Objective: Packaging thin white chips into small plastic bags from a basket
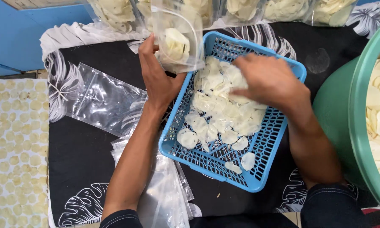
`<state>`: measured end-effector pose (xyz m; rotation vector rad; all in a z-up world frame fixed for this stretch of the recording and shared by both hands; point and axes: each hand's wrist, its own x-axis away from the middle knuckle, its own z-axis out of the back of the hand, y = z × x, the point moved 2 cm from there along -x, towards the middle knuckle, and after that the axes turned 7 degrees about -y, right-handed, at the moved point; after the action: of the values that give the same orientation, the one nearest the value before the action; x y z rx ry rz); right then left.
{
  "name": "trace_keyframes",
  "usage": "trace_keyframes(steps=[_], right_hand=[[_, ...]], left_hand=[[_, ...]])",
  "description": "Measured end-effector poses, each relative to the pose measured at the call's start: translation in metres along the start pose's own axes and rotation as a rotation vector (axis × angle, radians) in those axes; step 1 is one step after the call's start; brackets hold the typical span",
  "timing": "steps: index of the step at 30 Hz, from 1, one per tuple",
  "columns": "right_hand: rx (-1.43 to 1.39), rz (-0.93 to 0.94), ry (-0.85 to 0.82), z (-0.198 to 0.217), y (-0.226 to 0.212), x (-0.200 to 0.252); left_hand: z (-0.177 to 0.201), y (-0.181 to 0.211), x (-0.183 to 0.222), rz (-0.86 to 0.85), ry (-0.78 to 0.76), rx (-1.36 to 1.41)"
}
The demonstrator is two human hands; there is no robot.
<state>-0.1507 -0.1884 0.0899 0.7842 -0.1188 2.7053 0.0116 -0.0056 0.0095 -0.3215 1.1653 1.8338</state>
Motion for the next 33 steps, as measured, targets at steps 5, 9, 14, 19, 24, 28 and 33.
trace_keyframes(steps=[5,9,14,19,24,28,33], right_hand=[[-0.114,0.214,-0.191,-0.030,-0.043,-0.010],[-0.019,0.312,0.148,-0.052,-0.041,-0.015],[-0.126,0.164,0.111,-0.025,-0.029,-0.021],[-0.179,0.197,0.442,-0.015,-0.012,-0.016],[-0.339,0.299,0.411,-0.002,-0.017,-0.007],[-0.317,0.301,0.396,-0.007,-0.013,-0.010],[-0.044,0.190,-0.042,-0.009,-0.032,0.003]], left_hand=[[0.001,0.002,0.002,0.003,-0.030,-0.016],[0.003,0.005,-0.003,-0.005,-0.018,-0.008],[0.004,0.011,-0.003,0.000,-0.036,-0.005],[0.005,0.013,-0.004,0.006,-0.035,-0.001],[0.003,0.007,0.000,-0.036,-0.021,-0.043],[0.000,0.006,0.002,-0.058,-0.023,-0.073],[-0.007,0.004,0.005,-0.099,-0.058,-0.124]])
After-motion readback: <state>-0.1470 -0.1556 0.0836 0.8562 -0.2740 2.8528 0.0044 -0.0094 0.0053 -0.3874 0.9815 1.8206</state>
